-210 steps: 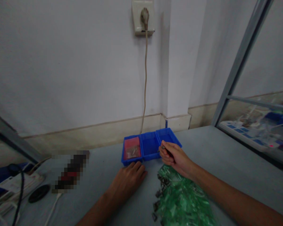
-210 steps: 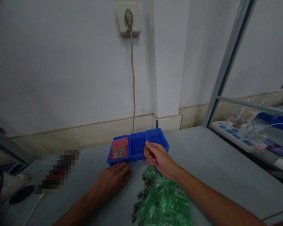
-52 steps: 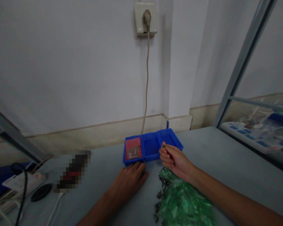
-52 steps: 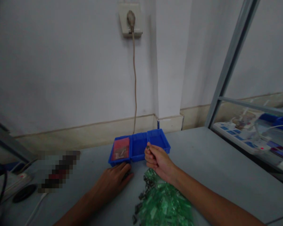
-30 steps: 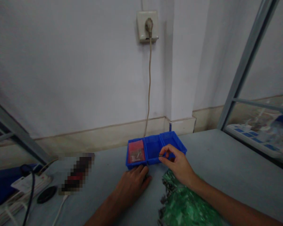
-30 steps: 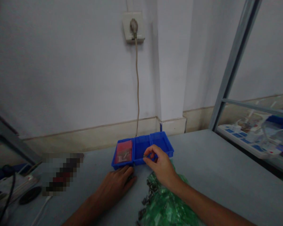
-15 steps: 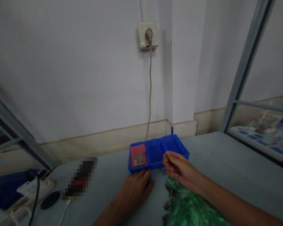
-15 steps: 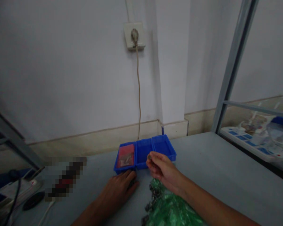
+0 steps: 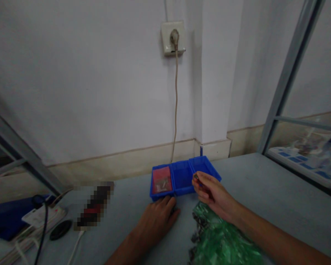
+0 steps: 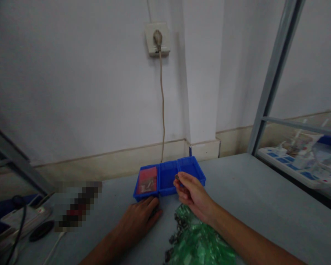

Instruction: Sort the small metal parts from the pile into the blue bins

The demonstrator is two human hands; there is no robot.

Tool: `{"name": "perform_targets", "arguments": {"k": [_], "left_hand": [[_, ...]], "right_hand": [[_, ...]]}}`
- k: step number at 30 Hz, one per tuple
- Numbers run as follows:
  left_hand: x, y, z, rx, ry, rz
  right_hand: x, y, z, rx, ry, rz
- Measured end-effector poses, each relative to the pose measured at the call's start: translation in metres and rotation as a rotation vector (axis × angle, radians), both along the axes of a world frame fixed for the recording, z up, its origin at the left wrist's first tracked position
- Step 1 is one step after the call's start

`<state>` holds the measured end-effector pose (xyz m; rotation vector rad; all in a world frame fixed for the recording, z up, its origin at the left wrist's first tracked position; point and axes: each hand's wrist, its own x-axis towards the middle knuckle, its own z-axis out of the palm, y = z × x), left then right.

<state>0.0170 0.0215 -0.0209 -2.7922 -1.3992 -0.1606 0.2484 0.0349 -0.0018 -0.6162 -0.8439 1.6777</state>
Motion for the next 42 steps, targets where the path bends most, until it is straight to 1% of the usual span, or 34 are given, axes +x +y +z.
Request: {"name": "perform_targets", "arguments": {"k": [5,6,8,10,11,13,15,20,26,30,32,35,37,39,42], "left_hand": [[0.0001,0.0007,0.0004,0.009,0.008,-0.006],[0.0003,0.001,0.0006,0.012,0.007,-0.005],[0.0005,0.0016,0.001,-0.004,0.015,-0.016],[0.0007,0.0021,0.0011,0.001,0.019,-0.022],[0.0006,0.0022,0.0009,0.006,0.02,-0.024],[0.0004,0.0024,0.0002,0.013,0.021,-0.025],[0.0,0.0024,-0.0004,0.019,0.021,-0.023],[-0.0002,0.0021,0.0003,0.018,0.016,-0.024],[0.0001,0.0022,0.0013,-0.002,0.025,-0.013],[-0.0003,0.0018,0.0007,0.005,0.01,-0.015],[-0.0004,0.0017,0.0005,0.008,0.007,-0.016],[-0.0007,0.0019,-0.0002,0.001,0.002,-0.019],[-0.001,0.0021,-0.0008,0.002,-0.002,-0.019],[-0.001,0.0021,-0.0009,0.005,-0.004,-0.02],[-0.0005,0.0017,0.0004,-0.004,-0.006,-0.019]], "right_hand": [[-0.0002,-0.0005,0.0011,0.145,-0.323,-0.148],[0.0003,0.0005,0.0,0.169,-0.401,-0.187],[0.0016,0.0027,-0.0024,0.265,-0.547,-0.293],[0.0031,0.0046,-0.0042,0.394,-0.647,-0.397],[0.0037,0.0052,-0.0048,0.431,-0.682,-0.432],[0.0044,0.0055,-0.0052,0.467,-0.716,-0.434],[0.0042,0.0046,-0.0048,0.442,-0.697,-0.383],[0.002,0.0011,-0.0012,0.216,-0.496,-0.193],[0.0016,0.0002,0.0025,0.04,-0.245,-0.108],[0.0029,0.001,0.0028,-0.013,-0.084,-0.001],[0.0033,0.0015,0.0032,-0.025,-0.045,0.024],[0.0031,0.0022,0.0039,-0.025,-0.048,0.002],[0.0025,0.0023,0.0035,-0.006,-0.099,-0.064],[0.0021,0.0023,0.0022,0.035,-0.19,-0.153],[0.002,0.0028,-0.0009,0.148,-0.331,-0.205]]}}
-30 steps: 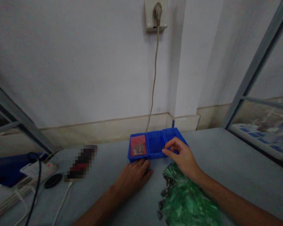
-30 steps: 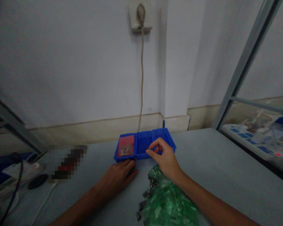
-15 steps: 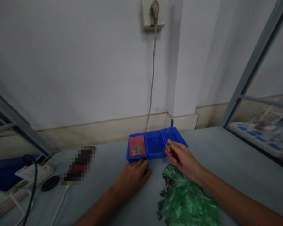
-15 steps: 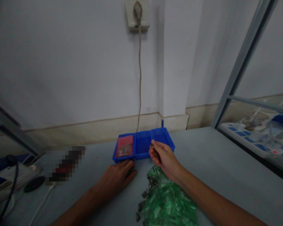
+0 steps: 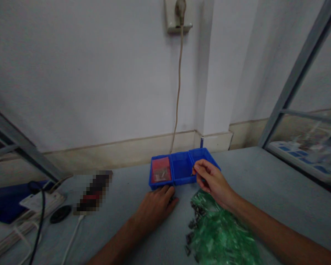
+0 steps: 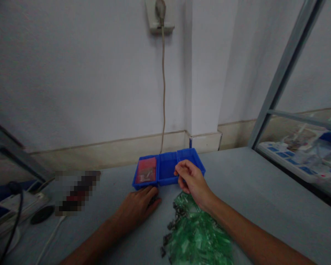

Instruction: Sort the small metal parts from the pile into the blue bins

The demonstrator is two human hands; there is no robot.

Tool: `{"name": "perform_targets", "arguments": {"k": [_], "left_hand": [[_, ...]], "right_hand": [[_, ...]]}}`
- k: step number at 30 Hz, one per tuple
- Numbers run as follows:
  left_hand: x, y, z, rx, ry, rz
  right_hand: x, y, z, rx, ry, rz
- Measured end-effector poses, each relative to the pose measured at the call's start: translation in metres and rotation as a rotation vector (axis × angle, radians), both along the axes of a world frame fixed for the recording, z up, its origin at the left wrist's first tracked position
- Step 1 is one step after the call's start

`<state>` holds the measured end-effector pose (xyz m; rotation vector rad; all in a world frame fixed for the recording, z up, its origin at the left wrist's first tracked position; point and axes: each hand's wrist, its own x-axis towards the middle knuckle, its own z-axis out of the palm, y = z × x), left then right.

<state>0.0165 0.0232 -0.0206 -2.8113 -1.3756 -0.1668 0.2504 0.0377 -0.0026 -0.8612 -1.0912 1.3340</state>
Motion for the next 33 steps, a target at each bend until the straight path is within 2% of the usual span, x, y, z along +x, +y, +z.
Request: {"name": "perform_targets", "arguments": {"k": [7,10,12,16,27,33], "left_hand": [[0.0011,-0.0008,0.0031,-0.011,0.008,0.008],[0.0006,-0.001,0.0031,-0.01,0.005,0.005],[0.0003,-0.0008,0.0027,-0.009,0.0,0.0],[-0.0004,0.0007,0.0003,-0.016,-0.023,-0.003],[0.0004,0.0015,0.0005,-0.017,-0.005,-0.005],[0.0008,0.0016,0.0011,-0.014,0.0,-0.003]], "right_hand": [[0.0004,0.002,-0.0042,0.185,-0.346,-0.099],[0.0002,0.0013,-0.0045,0.246,-0.397,-0.116],[0.0006,0.0007,-0.0046,0.232,-0.395,-0.103],[0.0018,0.0013,-0.0042,0.118,-0.306,-0.03],[-0.001,0.0003,0.0004,-0.114,0.138,0.137],[0.001,0.0027,-0.0027,-0.184,0.249,0.276]]}}
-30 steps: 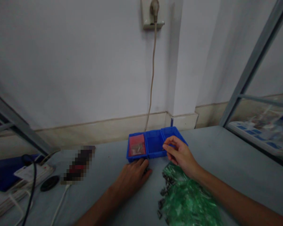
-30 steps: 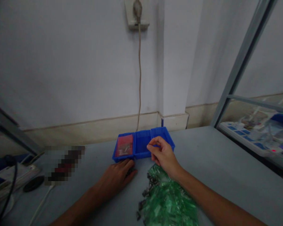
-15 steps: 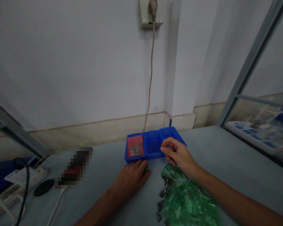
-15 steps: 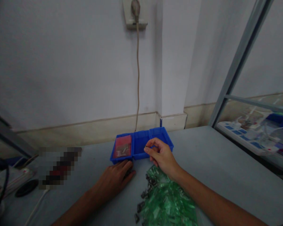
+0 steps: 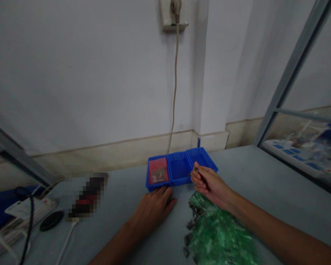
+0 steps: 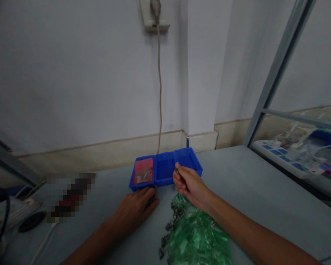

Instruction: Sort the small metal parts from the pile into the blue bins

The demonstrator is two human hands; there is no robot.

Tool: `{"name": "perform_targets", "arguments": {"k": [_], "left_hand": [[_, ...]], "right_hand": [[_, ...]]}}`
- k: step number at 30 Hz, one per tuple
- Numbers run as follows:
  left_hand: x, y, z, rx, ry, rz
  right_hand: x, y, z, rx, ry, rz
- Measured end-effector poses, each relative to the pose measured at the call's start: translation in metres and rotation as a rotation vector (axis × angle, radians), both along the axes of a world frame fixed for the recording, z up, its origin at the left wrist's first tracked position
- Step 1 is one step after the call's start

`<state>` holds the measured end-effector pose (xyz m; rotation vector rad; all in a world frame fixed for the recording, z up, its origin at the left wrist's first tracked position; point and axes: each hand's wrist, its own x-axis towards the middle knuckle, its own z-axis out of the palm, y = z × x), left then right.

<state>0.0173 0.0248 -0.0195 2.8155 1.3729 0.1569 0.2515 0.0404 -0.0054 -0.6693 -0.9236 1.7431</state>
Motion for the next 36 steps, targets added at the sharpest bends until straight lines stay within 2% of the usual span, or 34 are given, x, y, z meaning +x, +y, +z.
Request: {"name": "perform_targets", "arguments": {"k": [3,7,12,16,24,28,32,36], "left_hand": [[-0.001,0.0,-0.001,-0.005,-0.009,-0.002],[-0.001,0.0,-0.002,0.006,-0.016,-0.005],[-0.002,0.0,-0.002,0.009,-0.009,0.0],[-0.001,0.0,-0.001,0.005,0.007,0.002],[0.0,0.0,0.0,0.002,0.008,0.0],[-0.001,0.0,-0.003,0.016,-0.006,-0.007],[-0.001,0.0,-0.004,0.016,-0.019,-0.003],[-0.001,0.0,-0.005,0.012,-0.025,0.0]], "right_hand": [[0.001,0.0,0.001,-0.004,0.023,-0.024],[0.001,0.001,0.004,0.051,-0.03,-0.182],[0.001,0.005,0.002,0.201,-0.242,-0.338],[0.001,0.007,-0.004,0.322,-0.423,-0.396],[0.002,0.007,-0.013,0.42,-0.62,-0.352],[0.002,-0.001,-0.007,0.629,-0.905,-0.321],[0.005,-0.013,-0.001,0.855,-1.281,-0.083],[0.005,-0.02,-0.004,1.036,-1.473,0.133]]}}
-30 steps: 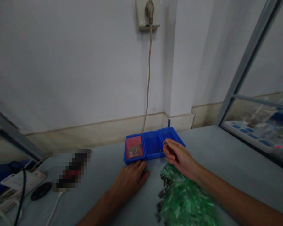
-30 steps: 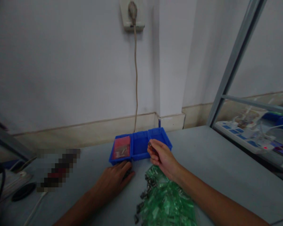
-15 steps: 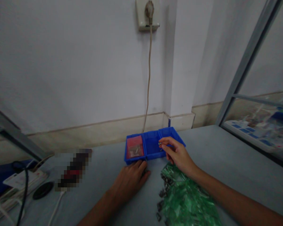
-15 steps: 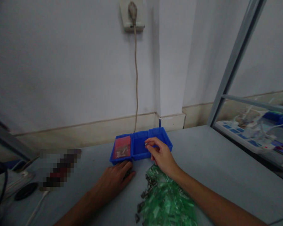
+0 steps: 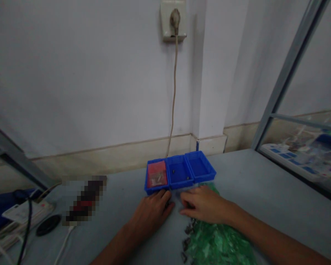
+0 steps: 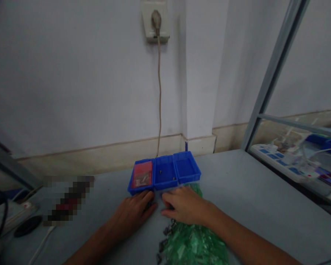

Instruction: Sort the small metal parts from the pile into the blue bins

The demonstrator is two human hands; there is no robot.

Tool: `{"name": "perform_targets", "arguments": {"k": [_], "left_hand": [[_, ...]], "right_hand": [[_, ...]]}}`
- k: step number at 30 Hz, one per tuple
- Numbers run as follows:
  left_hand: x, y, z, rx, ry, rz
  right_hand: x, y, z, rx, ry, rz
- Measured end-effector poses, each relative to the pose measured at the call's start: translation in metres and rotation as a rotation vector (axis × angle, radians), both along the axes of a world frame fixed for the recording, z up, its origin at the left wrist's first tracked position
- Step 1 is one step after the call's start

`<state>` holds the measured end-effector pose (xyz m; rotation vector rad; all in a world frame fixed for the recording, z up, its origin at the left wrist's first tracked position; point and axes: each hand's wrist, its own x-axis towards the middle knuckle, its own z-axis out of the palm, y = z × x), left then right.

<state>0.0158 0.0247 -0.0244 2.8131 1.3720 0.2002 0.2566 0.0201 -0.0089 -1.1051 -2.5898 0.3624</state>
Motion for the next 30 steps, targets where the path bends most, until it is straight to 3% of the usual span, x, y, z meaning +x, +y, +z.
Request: {"name": "perform_targets", "arguments": {"k": [4,15,18,21,24,27,30], "left_hand": [[0.0,-0.001,0.002,-0.005,-0.009,0.0],[0.0,0.0,0.003,-0.007,-0.006,-0.009],[-0.001,0.0,0.001,0.007,-0.01,-0.006],[-0.001,0.0,0.0,0.011,-0.009,-0.002],[0.0,0.0,0.001,0.013,-0.003,-0.007],[0.0,0.0,0.002,0.005,0.005,-0.008],[0.0,0.001,0.002,0.004,0.005,-0.013]], "right_hand": [[-0.001,0.0,-0.002,0.021,-0.085,0.007],[-0.001,-0.003,0.002,-0.006,0.0,0.04],[-0.004,0.0,0.0,-0.036,0.149,0.013],[-0.005,0.005,0.0,-0.072,0.437,-0.072],[-0.005,0.011,0.002,-0.241,0.742,-0.166],[-0.003,0.015,0.006,-0.553,1.024,-0.18],[-0.003,0.018,0.009,-0.767,1.248,-0.174]]}}
